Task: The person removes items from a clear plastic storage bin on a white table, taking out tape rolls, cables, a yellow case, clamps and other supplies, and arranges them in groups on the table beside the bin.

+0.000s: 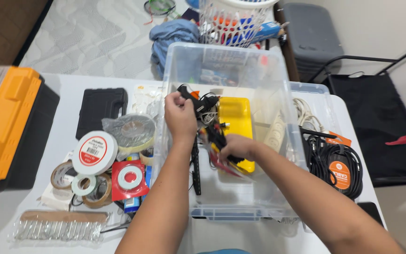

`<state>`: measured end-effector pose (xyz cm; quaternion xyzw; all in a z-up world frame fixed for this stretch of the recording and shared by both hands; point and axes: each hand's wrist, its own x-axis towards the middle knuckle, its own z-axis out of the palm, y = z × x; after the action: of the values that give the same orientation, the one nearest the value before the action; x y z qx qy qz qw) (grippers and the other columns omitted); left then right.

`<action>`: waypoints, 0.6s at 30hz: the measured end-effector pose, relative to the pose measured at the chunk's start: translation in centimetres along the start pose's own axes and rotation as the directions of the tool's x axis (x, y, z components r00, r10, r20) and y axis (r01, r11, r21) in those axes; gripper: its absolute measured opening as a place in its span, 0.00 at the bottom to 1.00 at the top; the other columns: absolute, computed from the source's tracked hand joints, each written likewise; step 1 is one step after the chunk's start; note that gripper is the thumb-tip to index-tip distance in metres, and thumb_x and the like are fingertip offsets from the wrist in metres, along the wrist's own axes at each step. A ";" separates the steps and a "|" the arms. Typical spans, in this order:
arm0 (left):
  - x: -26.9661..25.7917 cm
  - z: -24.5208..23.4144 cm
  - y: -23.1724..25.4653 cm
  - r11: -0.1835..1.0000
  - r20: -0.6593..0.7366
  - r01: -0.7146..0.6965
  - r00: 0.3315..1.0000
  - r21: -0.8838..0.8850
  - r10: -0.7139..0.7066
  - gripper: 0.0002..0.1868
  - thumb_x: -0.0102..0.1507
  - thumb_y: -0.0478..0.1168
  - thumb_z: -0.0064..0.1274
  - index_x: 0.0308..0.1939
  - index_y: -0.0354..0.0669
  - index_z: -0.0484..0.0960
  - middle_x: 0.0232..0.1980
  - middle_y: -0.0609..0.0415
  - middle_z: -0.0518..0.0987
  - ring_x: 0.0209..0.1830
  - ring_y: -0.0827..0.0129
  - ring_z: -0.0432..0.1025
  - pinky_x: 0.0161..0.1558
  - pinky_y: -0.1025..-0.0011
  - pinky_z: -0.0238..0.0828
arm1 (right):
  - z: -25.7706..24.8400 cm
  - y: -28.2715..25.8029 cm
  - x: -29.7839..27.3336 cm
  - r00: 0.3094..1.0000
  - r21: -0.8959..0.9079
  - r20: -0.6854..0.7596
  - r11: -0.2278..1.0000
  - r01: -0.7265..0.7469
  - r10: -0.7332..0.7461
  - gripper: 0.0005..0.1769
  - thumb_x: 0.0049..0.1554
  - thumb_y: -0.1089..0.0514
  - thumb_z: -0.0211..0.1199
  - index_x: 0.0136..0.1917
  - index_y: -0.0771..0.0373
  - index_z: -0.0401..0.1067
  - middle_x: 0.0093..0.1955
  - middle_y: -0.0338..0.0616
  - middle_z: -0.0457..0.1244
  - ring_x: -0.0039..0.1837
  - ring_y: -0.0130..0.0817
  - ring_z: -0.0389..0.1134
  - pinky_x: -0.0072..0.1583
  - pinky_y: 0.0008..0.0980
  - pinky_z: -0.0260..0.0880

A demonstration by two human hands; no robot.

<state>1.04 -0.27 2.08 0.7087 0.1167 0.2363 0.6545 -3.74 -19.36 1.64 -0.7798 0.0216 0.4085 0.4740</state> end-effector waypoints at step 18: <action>-4.7 2.0 3.4 0.655 0.717 0.705 0.603 -0.273 -0.350 0.18 0.56 0.38 0.64 0.48 0.40 0.77 0.41 0.54 0.83 0.39 0.69 0.78 0.43 0.68 0.78 | -2.8 0.6 -1.6 0.938 0.788 -0.244 0.514 0.339 -0.244 0.18 0.62 0.51 0.50 0.54 0.64 0.74 0.47 0.42 0.70 0.47 0.31 0.71 0.52 0.31 0.73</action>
<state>-2.51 -4.60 4.54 0.4616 0.0437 -0.1962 0.8640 -3.31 -22.39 2.91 -0.4820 0.1014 0.2254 0.8406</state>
